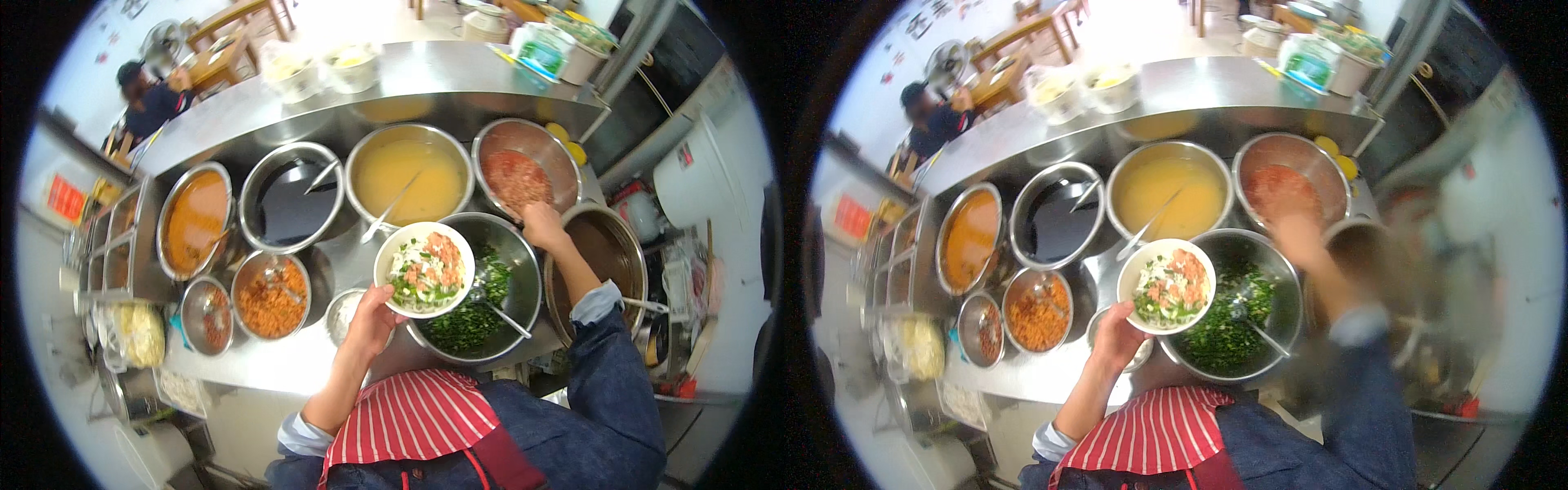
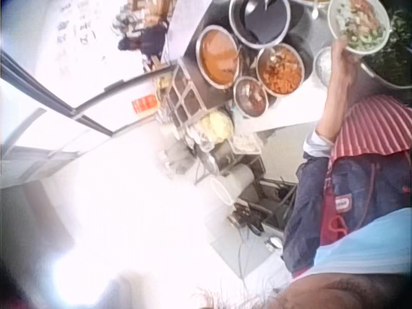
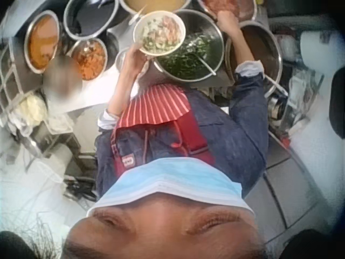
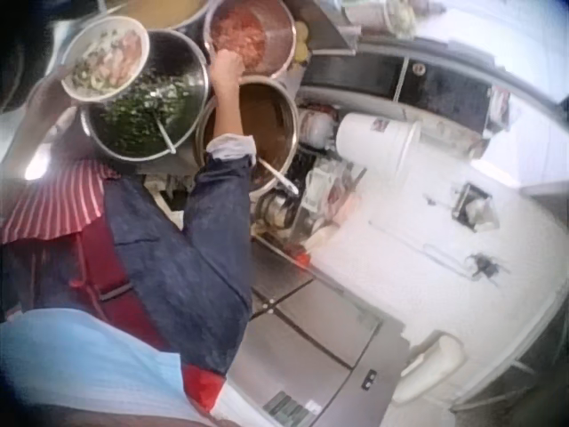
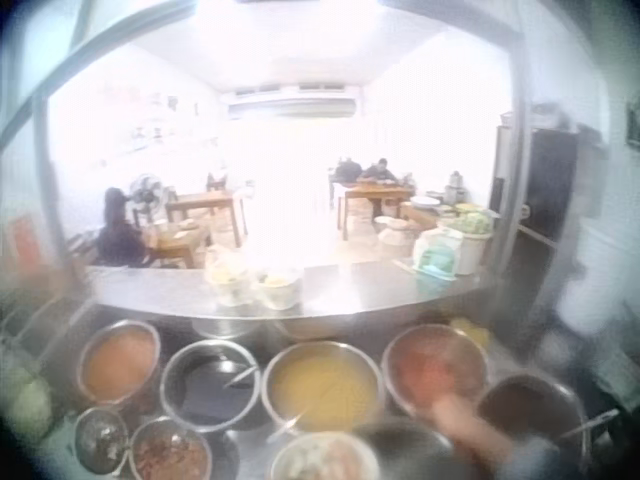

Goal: The person assembles multiple noodle bowls by adding chopped green onions, minced meat, sauces, and fried eggs from various containers. They then place each completed bowl into a plastic bag and hand it to a customer.

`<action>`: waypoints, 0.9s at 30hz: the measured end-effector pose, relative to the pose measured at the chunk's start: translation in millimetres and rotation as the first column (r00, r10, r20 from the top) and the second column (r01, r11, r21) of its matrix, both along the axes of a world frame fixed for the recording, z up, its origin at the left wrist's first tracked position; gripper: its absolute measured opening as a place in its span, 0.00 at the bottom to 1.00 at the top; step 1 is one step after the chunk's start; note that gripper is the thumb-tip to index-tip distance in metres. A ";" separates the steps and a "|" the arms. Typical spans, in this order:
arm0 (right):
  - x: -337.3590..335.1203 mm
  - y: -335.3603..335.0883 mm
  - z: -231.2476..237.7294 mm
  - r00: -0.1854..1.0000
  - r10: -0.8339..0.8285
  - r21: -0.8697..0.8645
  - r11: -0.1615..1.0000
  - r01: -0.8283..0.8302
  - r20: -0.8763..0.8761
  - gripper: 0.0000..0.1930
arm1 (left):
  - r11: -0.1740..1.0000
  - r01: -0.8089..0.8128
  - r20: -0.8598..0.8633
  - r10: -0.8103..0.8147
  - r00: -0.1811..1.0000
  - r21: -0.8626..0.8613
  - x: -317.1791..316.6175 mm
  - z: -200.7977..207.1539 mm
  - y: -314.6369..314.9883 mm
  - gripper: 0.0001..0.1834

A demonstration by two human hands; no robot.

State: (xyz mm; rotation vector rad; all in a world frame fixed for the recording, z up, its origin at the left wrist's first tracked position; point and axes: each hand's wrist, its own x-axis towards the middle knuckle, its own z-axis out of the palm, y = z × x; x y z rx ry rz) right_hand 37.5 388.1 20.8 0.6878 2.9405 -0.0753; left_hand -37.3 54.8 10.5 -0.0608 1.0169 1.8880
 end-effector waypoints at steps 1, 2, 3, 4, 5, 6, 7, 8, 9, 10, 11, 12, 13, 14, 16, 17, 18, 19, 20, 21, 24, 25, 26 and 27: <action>-7.0 -3.4 5.7 0.994 0.096 -0.021 0.995 -0.095 0.058 0.08 | 0.998 -0.066 0.031 0.066 0.997 -0.019 3.9 -3.4 -12.7 0.28; -17.6 -7.9 12.0 0.993 -0.002 -0.153 0.988 0.020 0.117 0.09 | 0.998 -0.070 0.020 0.070 0.997 0.003 4.8 -6.5 -27.9 0.30; -28.7 -16.7 14.0 0.989 0.086 -0.056 0.995 -0.080 0.120 0.09 | 0.991 -0.119 0.016 0.119 0.993 0.060 9.8 -9.3 -42.9 0.32; -37.6 -25.6 14.3 0.973 0.203 0.054 0.976 -0.210 0.107 0.09 | 0.985 -0.161 0.026 0.160 0.987 0.068 15.6 -12.4 -56.8 0.34; -50.1 -37.4 9.0 0.960 0.270 0.022 0.963 -0.269 -0.073 0.08 | 0.985 -0.150 0.025 0.149 0.989 0.086 18.5 -15.6 -71.1 0.39; -66.5 -51.9 -0.6 0.907 0.340 0.022 0.938 -0.346 -0.249 0.08 | 0.979 -0.191 0.047 0.188 0.981 0.072 21.8 -19.6 -80.6 0.41; -86.3 -69.2 -13.5 0.849 0.418 0.023 0.901 -0.434 -0.323 0.08 | 0.975 -0.220 0.049 0.218 0.975 0.043 23.5 -23.3 -88.3 0.41; -106.5 -86.1 -27.5 0.766 0.490 0.035 0.850 -0.525 -0.416 0.09 | 0.966 -0.248 0.045 0.246 0.968 0.073 25.2 -26.2 -94.1 0.41; -122.2 -101.7 -40.3 0.786 0.504 -0.020 0.837 -0.546 -0.357 0.10 | 0.965 -0.263 0.068 0.262 0.963 0.011 26.1 -27.9 -99.9 0.41; -137.7 -114.0 -50.3 0.742 0.543 -0.031 0.799 -0.601 -0.392 0.10 | 0.959 -0.280 0.077 0.282 0.956 -0.032 25.9 -28.2 -104.4 0.40; -151.3 -125.3 -57.7 0.813 0.536 -0.066 0.825 -0.562 -0.226 0.10 | 0.956 -0.290 0.030 0.291 0.956 -0.040 25.8 -27.6 -106.6 0.38; -162.5 -133.4 -61.6 0.830 0.544 -0.045 0.832 -0.553 -0.125 0.09 | 0.947 -0.312 0.030 0.315 0.949 -0.074 25.9 -26.2 -108.1 0.37; -167.5 -138.4 -62.8 0.811 0.558 0.038 0.827 -0.561 -0.175 0.09 | 0.948 -0.314 0.015 0.315 0.949 -0.048 24.5 -23.9 -110.4 0.37; -170.9 -142.4 -61.7 0.821 0.556 0.106 0.831 -0.546 -0.132 0.08 | 0.941 -0.333 -0.010 0.333 0.943 -0.067 23.7 -21.4 -111.4 0.35; -170.4 -144.3 -52.0 0.806 0.515 0.090 0.854 -0.512 -0.291 0.07 | 0.934 -0.351 -0.016 0.351 0.936 -0.059 20.1 -17.6 -112.7 0.36; -166.9 -144.5 -46.0 0.825 0.481 0.054 0.871 -0.488 -0.297 0.06 | 0.936 -0.350 -0.020 0.349 0.937 -0.045 16.8 -16.8 -111.9 0.36; -162.1 -144.4 -40.3 0.794 0.466 0.024 0.867 -0.497 -0.390 0.06 | 0.938 -0.345 -0.018 0.345 0.939 -0.033 13.2 -16.8 -109.8 0.36; -156.6 -143.9 -34.6 0.771 0.445 -0.012 0.863 -0.505 -0.456 0.06 | 0.943 -0.333 -0.022 0.333 0.943 0.000 9.9 -16.8 -107.5 0.36; -150.2 -143.3 -29.5 0.744 0.417 -0.047 0.857 -0.513 -0.523 0.06 | 0.941 -0.336 -0.007 0.336 0.942 -0.045 6.5 -17.0 -104.9 0.35; -141.4 -141.4 -24.6 0.752 0.408 -0.131 0.831 -0.541 -0.518 0.06 | 0.940 -0.335 -0.002 0.336 0.942 -0.065 2.2 -17.2 -101.7 0.35; -114.9 -129.8 -11.7 0.738 0.371 -0.303 0.739 -0.603 -0.564 0.08 | 0.937 -0.336 -0.014 0.336 0.942 -0.099 -8.1 -15.4 -93.7 0.32; -106.0 -123.9 -8.8 0.714 0.351 -0.315 0.719 -0.620 -0.606 0.08 | 0.931 -0.346 -0.016 0.346 0.938 -0.113 -10.3 -14.6 -91.7 0.32; -99.1 -116.6 -7.0 0.707 0.321 -0.339 0.705 -0.623 -0.630 0.08 | 0.927 -0.356 -0.024 0.355 0.934 -0.117 -11.9 -13.8 -90.5 0.31; -94.6 -106.2 -5.3 0.742 0.253 -0.379 0.732 -0.566 -0.621 0.08 | 0.929 -0.352 -0.017 0.353 0.936 -0.117 -14.4 -13.5 -89.1 0.31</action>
